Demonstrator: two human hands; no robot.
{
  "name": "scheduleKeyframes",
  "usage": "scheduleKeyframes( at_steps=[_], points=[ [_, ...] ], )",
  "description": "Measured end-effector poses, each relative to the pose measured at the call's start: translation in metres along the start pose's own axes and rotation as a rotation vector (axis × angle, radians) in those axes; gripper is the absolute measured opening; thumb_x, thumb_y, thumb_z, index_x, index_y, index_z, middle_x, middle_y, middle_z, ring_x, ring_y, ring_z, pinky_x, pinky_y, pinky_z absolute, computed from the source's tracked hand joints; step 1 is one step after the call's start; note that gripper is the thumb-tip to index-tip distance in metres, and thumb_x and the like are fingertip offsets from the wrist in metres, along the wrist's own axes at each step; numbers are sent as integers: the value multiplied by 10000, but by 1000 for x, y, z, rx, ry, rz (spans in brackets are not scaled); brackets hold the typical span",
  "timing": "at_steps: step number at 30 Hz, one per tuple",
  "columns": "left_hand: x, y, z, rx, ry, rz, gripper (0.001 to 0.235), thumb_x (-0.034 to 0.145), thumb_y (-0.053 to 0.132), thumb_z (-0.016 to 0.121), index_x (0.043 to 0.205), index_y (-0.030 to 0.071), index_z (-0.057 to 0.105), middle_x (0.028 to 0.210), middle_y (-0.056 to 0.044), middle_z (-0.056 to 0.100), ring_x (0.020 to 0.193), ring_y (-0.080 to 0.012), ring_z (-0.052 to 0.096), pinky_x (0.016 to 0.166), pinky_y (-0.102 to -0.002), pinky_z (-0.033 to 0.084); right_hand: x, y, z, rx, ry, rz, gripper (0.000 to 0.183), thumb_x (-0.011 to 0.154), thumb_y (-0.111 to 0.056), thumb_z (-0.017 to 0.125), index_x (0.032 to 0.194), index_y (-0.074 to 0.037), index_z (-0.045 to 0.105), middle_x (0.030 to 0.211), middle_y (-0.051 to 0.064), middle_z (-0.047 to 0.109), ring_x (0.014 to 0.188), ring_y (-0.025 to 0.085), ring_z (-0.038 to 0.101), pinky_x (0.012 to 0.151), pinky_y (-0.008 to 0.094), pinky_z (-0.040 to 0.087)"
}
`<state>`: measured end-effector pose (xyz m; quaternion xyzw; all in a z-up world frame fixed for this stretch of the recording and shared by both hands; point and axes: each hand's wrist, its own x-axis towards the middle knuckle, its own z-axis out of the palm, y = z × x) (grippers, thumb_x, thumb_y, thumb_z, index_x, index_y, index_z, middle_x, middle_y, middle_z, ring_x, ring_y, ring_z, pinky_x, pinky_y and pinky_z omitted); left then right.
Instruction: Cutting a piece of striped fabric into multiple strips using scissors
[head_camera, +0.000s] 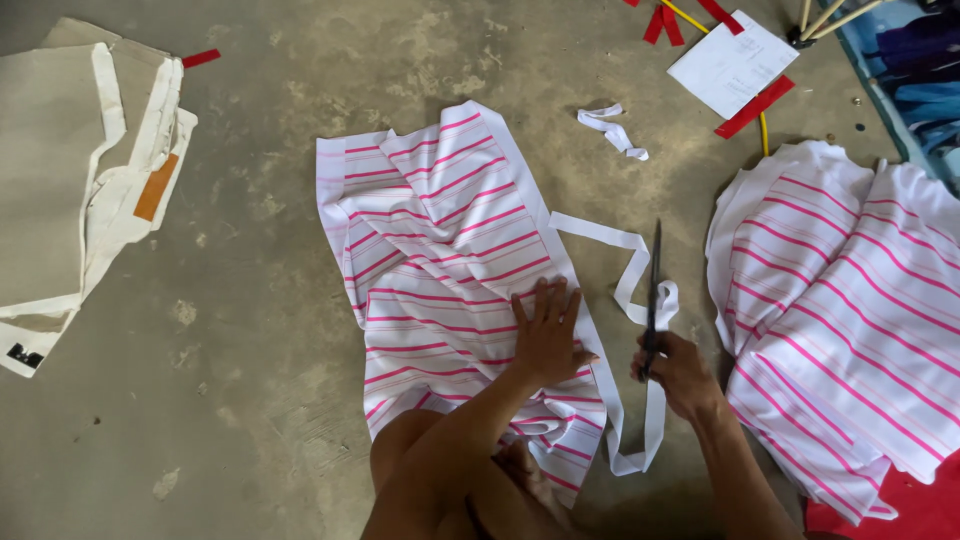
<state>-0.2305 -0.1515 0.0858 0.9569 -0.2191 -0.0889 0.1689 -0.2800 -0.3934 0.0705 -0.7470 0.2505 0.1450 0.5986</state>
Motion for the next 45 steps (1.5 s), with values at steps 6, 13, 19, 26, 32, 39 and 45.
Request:
scheduleKeyframes(
  at_steps=[6, 13, 19, 26, 32, 39, 45],
  points=[
    [-4, -20, 5, 102, 256, 18, 1338, 603, 824, 804, 1581, 49, 321, 1691, -176, 226, 1561, -433, 161, 1103, -817, 152, -108, -12, 8, 15, -119, -32, 451, 890, -391, 656, 704, 19, 625, 520, 131, 583, 422, 220, 534, 417, 362, 410],
    [1, -33, 5, 50, -91, -121, 1488, 571, 912, 713, 1646, 84, 103, 1728, -128, -45, 1561, -407, -132, 1098, -816, 139, -156, 17, 22, 53, -158, 414, 257, 913, -209, 710, 824, 23, 641, 562, 155, 514, 480, 252, 464, 462, 380, 352],
    [0, -27, -20, -57, -243, -156, 1395, 656, 875, 612, 1649, 100, 13, 1731, -108, -112, 1558, -381, -196, 1124, -818, 21, -161, 29, 19, 11, -137, 520, 257, 911, -171, 760, 868, 48, 632, 572, 175, 513, 471, 290, 512, 466, 391, 399],
    [0, -35, 1, -24, -121, -96, 1489, 576, 896, 699, 1642, 73, 65, 1727, -139, -45, 1563, -420, -118, 1094, -837, 99, -144, 20, 33, -179, -161, 399, 333, 907, -223, 772, 761, 45, 640, 508, 191, 610, 421, 272, 576, 448, 362, 450],
    [-1, -44, 31, 39, 109, -20, 1494, 552, 956, 662, 1621, 30, 183, 1716, -195, 42, 1568, -449, -27, 1078, -842, 130, -132, -5, 61, -43, -93, 410, 254, 921, -141, 742, 833, 57, 610, 588, 199, 578, 465, 285, 565, 422, 375, 463],
    [-6, -44, 28, 137, 273, 21, 1289, 699, 965, 457, 1561, 13, 343, 1667, -232, 254, 1553, -451, 166, 1072, -807, 228, -127, -24, 75, -159, 11, 400, 351, 887, -194, 798, 737, 18, 561, 467, 162, 521, 402, 234, 446, 437, 354, 328],
    [-10, -42, 25, 176, 289, 34, 1193, 777, 897, 502, 1567, 18, 340, 1681, -247, 206, 1564, -438, 162, 1091, -791, 232, -122, -7, 74, -191, 4, 329, 377, 884, -187, 785, 670, 27, 560, 415, 167, 531, 359, 222, 440, 393, 336, 313]
  ],
)
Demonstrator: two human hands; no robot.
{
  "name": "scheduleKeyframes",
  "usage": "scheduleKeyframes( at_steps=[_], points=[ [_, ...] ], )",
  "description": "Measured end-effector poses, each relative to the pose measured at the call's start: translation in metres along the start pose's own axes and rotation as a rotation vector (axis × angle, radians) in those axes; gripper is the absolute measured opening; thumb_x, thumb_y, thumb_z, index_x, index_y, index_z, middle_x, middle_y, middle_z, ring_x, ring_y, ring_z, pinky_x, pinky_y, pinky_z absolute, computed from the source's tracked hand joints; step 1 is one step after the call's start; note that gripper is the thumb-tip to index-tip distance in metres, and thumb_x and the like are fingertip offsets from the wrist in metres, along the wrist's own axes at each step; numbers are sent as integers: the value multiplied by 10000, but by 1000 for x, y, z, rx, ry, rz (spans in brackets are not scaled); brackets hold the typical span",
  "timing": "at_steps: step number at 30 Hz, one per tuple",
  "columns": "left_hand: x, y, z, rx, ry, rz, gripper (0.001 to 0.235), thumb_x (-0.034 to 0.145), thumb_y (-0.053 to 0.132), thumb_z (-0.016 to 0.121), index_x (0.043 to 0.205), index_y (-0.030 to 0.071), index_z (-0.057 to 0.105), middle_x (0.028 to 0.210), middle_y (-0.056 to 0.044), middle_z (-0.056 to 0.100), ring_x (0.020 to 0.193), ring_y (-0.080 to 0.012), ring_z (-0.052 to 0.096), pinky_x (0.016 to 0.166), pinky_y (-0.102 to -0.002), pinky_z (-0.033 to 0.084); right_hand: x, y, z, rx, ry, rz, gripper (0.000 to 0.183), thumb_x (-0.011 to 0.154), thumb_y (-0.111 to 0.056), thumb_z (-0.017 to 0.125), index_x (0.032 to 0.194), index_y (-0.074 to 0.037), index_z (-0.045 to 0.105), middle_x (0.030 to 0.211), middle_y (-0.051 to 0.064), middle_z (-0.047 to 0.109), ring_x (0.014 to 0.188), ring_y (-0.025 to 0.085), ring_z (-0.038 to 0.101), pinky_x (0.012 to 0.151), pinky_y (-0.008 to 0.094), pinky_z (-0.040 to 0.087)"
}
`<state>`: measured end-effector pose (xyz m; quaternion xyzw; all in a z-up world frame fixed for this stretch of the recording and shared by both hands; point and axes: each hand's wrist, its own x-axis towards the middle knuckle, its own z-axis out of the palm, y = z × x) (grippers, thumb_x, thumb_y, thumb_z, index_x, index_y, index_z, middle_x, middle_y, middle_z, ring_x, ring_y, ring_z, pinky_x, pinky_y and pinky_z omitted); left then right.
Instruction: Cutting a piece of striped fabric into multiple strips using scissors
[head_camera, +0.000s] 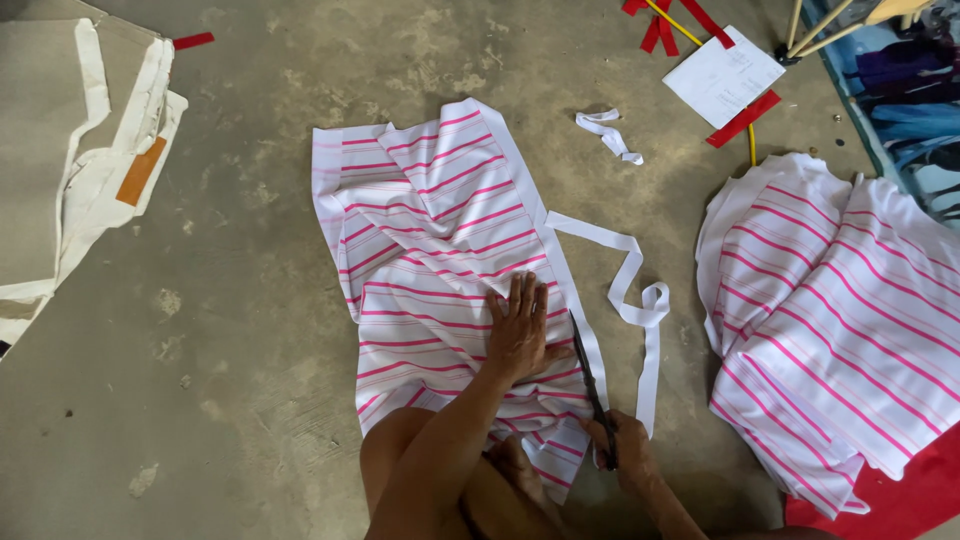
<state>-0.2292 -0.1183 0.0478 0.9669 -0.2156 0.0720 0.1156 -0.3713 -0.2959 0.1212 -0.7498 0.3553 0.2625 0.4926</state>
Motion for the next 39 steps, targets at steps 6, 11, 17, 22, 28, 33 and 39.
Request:
scheduleKeyframes(
  at_steps=[6, 11, 17, 22, 28, 33, 39],
  points=[
    [7, 1, -15, -124, -187, -49, 1285, 724, 923, 492, 1587, -1, 261, 1692, -239, 140, 1568, -436, 50, 1116, -799, 121, -22, -44, -17, -113, -93, -77, 410, 898, -291, 703, 633, -12, 561, 465, 137, 574, 470, 230, 523, 535, 347, 403],
    [3, 2, -11, -109, -110, -46, 1247, 752, 905, 481, 1588, 3, 271, 1691, -236, 165, 1572, -421, 95, 1125, -789, 124, -1, -39, -15, -62, -156, -98, 397, 914, -251, 709, 646, -19, 531, 460, 138, 553, 432, 226, 492, 501, 348, 408],
    [3, 1, -11, -93, -114, -48, 1285, 720, 898, 570, 1575, -15, 281, 1683, -248, 176, 1569, -431, 96, 1140, -784, 108, -3, -39, -7, -7, -55, 0, 326, 907, -204, 751, 740, 26, 591, 477, 157, 534, 398, 224, 456, 416, 353, 359],
    [6, 1, -15, -88, -180, -61, 1297, 717, 907, 579, 1580, -8, 261, 1685, -244, 154, 1564, -441, 74, 1136, -784, 111, 1, -39, -12, 33, -75, -53, 377, 895, -170, 764, 664, 20, 534, 446, 163, 508, 382, 226, 435, 415, 352, 373],
    [2, 1, -9, -111, -99, -45, 1292, 716, 917, 539, 1578, -11, 281, 1678, -260, 173, 1560, -453, 106, 1140, -791, 85, 0, -60, -14, 2, -135, -44, 358, 900, -222, 735, 693, 8, 556, 485, 163, 544, 404, 239, 470, 426, 352, 366],
    [4, 1, -17, -150, -163, -61, 1293, 714, 893, 579, 1581, -11, 260, 1682, -261, 141, 1560, -462, 55, 1141, -788, 55, 6, -58, -7, -61, -45, -37, 350, 864, -221, 780, 696, 12, 580, 457, 132, 518, 368, 198, 422, 416, 338, 328],
    [0, 1, -10, -136, -33, -47, 1298, 686, 906, 577, 1553, -29, 330, 1661, -278, 222, 1550, -476, 145, 1139, -792, 102, 3, -67, -4, 26, -79, -14, 310, 891, -165, 770, 738, 20, 573, 539, 155, 563, 421, 237, 494, 428, 346, 407]
  ],
)
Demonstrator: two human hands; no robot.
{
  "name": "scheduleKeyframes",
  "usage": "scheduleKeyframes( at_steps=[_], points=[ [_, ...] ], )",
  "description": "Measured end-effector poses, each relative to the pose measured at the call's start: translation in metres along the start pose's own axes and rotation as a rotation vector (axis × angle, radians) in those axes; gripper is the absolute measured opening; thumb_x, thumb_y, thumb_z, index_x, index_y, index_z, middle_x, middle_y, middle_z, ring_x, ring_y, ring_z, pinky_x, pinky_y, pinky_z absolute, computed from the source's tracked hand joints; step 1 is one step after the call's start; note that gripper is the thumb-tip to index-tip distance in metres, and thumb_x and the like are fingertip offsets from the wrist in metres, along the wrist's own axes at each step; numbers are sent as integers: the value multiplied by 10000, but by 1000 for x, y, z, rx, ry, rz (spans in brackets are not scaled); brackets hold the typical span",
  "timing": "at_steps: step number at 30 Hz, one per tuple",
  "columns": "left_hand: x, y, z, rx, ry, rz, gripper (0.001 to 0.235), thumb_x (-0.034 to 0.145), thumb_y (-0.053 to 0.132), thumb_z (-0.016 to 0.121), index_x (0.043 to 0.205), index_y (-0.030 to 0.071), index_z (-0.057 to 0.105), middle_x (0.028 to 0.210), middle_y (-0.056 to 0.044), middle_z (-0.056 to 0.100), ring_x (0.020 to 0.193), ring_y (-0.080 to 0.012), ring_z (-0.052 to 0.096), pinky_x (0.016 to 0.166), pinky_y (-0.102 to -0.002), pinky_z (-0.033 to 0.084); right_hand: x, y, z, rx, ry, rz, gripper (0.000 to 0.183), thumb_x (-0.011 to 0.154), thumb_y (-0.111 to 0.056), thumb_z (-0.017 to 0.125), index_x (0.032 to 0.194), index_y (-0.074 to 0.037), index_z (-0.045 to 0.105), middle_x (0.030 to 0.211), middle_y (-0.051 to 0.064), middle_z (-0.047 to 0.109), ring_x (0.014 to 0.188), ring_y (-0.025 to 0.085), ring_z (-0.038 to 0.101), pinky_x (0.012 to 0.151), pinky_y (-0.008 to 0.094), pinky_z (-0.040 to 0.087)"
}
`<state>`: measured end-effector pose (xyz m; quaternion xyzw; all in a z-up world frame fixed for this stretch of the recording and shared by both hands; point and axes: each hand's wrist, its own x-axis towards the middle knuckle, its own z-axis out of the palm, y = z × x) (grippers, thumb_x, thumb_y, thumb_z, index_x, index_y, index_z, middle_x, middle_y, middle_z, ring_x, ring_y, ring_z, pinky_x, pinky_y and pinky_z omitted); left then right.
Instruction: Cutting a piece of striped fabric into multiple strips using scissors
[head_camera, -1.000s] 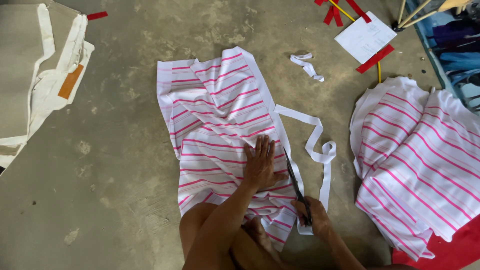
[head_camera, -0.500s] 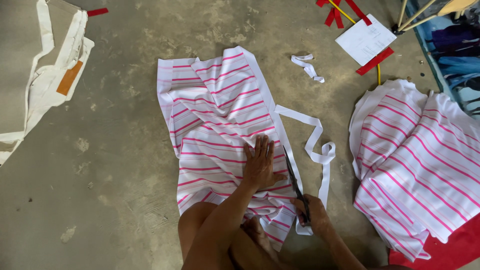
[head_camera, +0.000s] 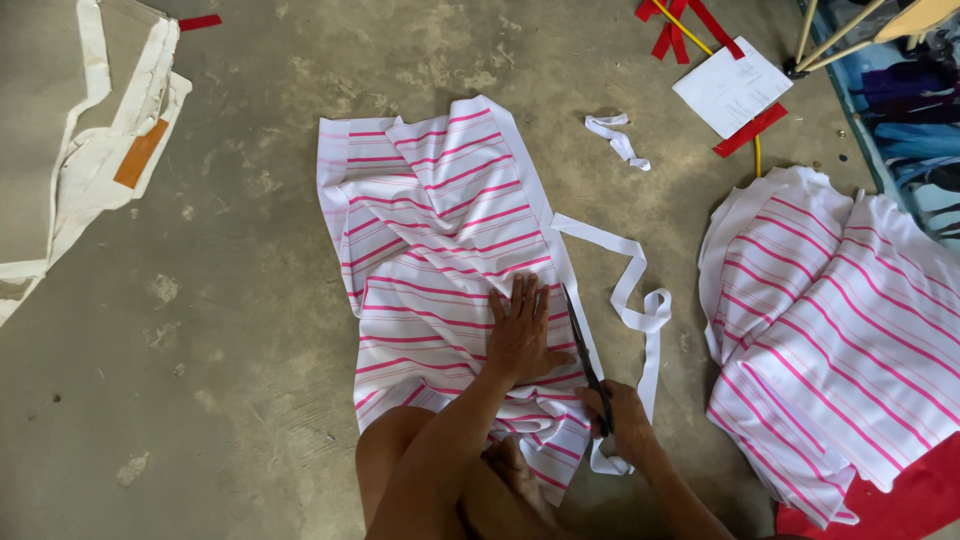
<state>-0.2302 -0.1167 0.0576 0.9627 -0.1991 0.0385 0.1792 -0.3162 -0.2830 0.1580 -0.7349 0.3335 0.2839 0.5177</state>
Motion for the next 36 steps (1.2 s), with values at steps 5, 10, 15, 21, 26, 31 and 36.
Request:
scheduleKeyframes(
  at_steps=[5, 10, 15, 21, 26, 31, 36],
  points=[
    [0, -2, 3, -8, -24, 0, 1268, 721, 874, 582, 1561, -34, 307, 1675, -272, 178, 1559, -470, 106, 1148, -790, 69, 12, -9, -1, 35, -52, -56, 289, 911, -154, 718, 732, 22, 575, 541, 157, 566, 444, 243, 490, 464, 353, 385],
    [0, -1, 2, 1, -31, 5, 1248, 724, 847, 614, 1556, -35, 316, 1671, -273, 192, 1553, -479, 117, 1137, -800, 79, 15, -10, 1, -13, -41, -62, 321, 908, -173, 745, 723, 27, 576, 529, 163, 576, 421, 230, 488, 432, 338, 371],
    [0, 0, -2, 0, -28, 9, 1258, 725, 838, 636, 1565, -33, 292, 1674, -286, 161, 1549, -490, 120, 1140, -797, 65, 14, -11, 2, 94, -32, -25, 291, 912, -98, 757, 732, 50, 585, 505, 178, 548, 409, 239, 458, 412, 343, 339],
    [3, 4, -25, -131, -157, -44, 1303, 649, 772, 714, 1608, 36, 230, 1671, -258, 219, 1559, -467, 124, 1178, -778, 31, 48, -1, 4, 135, -13, -88, 279, 790, -166, 804, 759, 56, 637, 517, 178, 550, 402, 275, 582, 362, 343, 495],
    [3, 5, -24, -70, -149, -36, 1320, 623, 757, 753, 1603, 40, 236, 1659, -262, 237, 1553, -471, 142, 1175, -775, 62, 56, 10, 5, 175, -2, -133, 294, 806, -165, 814, 745, 51, 624, 500, 159, 541, 392, 257, 579, 361, 328, 508],
    [2, 6, -28, -93, -153, -46, 1302, 628, 741, 761, 1595, 30, 258, 1648, -263, 264, 1548, -471, 160, 1172, -774, 60, 53, -3, 6, 163, -2, -102, 288, 813, -152, 800, 733, 62, 625, 493, 181, 544, 384, 270, 571, 365, 343, 511],
    [4, 6, -32, -51, -186, -35, 1306, 634, 760, 731, 1605, 43, 236, 1663, -255, 231, 1557, -468, 129, 1165, -786, 83, 67, -16, 5, 163, -44, -160, 294, 807, -174, 794, 723, 52, 626, 490, 167, 536, 375, 259, 564, 344, 333, 489]
  ],
)
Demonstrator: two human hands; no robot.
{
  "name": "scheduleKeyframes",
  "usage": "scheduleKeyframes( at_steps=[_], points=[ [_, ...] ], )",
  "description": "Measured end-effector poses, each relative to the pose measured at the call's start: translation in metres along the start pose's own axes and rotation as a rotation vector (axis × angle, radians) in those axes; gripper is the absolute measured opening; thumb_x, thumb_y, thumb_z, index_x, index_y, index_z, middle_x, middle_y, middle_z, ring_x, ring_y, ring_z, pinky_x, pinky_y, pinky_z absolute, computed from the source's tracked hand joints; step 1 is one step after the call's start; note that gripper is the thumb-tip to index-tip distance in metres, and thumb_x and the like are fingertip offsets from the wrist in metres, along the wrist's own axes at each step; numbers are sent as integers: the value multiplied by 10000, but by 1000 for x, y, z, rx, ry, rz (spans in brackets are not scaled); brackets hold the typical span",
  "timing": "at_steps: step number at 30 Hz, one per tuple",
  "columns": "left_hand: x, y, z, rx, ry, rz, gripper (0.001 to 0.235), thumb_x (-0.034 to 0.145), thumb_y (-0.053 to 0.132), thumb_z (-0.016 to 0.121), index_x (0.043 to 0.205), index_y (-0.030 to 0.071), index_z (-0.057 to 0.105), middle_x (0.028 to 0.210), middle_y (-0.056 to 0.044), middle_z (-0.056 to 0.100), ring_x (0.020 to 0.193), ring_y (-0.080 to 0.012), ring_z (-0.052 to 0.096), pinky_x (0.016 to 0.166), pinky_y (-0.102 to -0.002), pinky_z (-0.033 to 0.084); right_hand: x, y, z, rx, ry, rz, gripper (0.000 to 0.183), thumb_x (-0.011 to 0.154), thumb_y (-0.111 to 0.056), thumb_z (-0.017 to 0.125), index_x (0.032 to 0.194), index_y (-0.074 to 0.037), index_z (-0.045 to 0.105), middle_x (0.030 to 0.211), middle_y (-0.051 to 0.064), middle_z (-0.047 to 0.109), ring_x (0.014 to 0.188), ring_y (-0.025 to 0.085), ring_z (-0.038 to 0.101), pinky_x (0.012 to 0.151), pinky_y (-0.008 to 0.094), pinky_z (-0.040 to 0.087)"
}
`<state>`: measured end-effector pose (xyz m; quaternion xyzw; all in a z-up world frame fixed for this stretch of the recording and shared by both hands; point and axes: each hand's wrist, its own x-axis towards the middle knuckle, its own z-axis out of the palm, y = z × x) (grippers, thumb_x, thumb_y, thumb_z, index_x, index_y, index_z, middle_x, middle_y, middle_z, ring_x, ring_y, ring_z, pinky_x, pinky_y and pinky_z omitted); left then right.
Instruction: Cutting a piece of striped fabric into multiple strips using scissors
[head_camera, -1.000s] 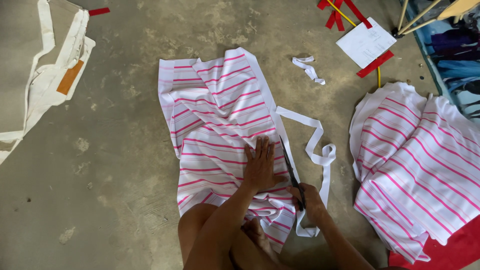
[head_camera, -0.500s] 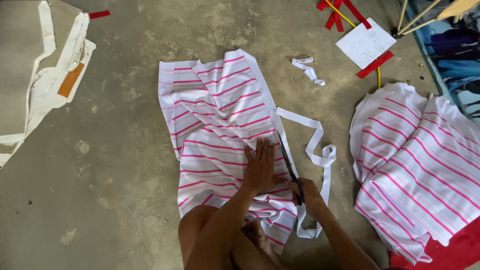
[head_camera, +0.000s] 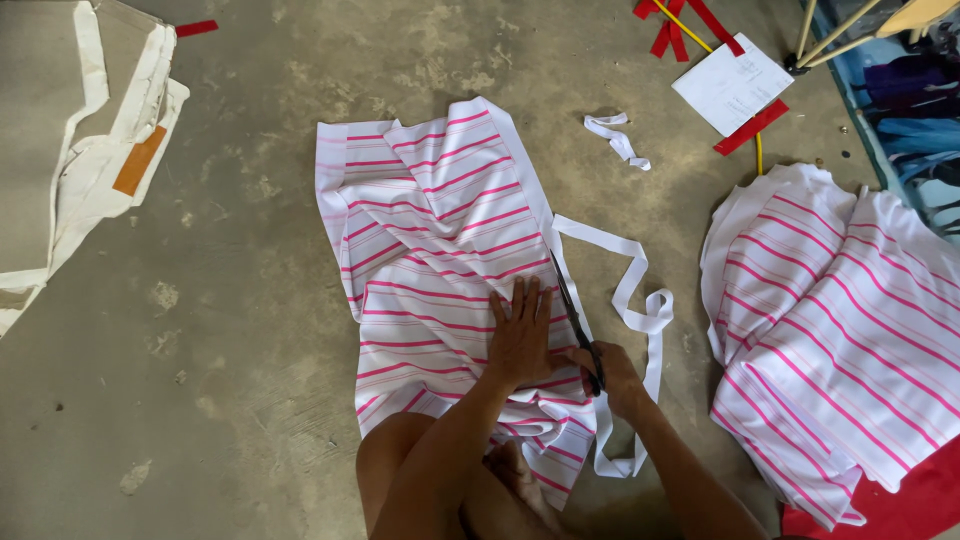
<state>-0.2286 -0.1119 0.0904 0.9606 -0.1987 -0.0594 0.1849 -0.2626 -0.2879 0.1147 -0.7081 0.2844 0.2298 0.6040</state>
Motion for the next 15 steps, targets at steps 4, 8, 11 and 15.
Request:
scheduleKeyframes(
  at_steps=[4, 8, 11, 15],
  points=[
    [1, -3, 11, -23, 12, 11, 1305, 622, 712, 776, 1605, 41, 240, 1657, -261, 236, 1552, -472, 136, 1162, -787, 60, 19, 23, -2, -1, 8, -41, 265, 803, -155, 784, 730, 45, 626, 481, 161, 538, 369, 255, 575, 344, 326, 495],
    [0, -2, 10, -36, 63, 13, 1271, 657, 819, 651, 1590, 36, 288, 1643, -263, 278, 1544, -474, 178, 1156, -780, 103, 11, 13, 0, 25, 26, -15, 286, 782, -155, 813, 725, 48, 619, 488, 163, 538, 370, 239, 559, 338, 316, 491],
    [0, 0, 2, -28, 62, 19, 1287, 624, 735, 762, 1599, 48, 277, 1641, -264, 282, 1539, -480, 181, 1147, -791, 112, 22, 8, 2, 4, 18, 3, 277, 786, -167, 796, 746, 48, 626, 507, 174, 552, 377, 253, 569, 338, 333, 493],
    [0, 0, 0, -38, 26, 12, 1314, 602, 735, 780, 1604, 59, 264, 1646, -259, 270, 1545, -472, 161, 1151, -795, 98, 46, 12, 1, -5, 5, 24, 327, 782, -211, 831, 759, 38, 621, 512, 174, 552, 354, 268, 564, 323, 353, 496]
  ],
)
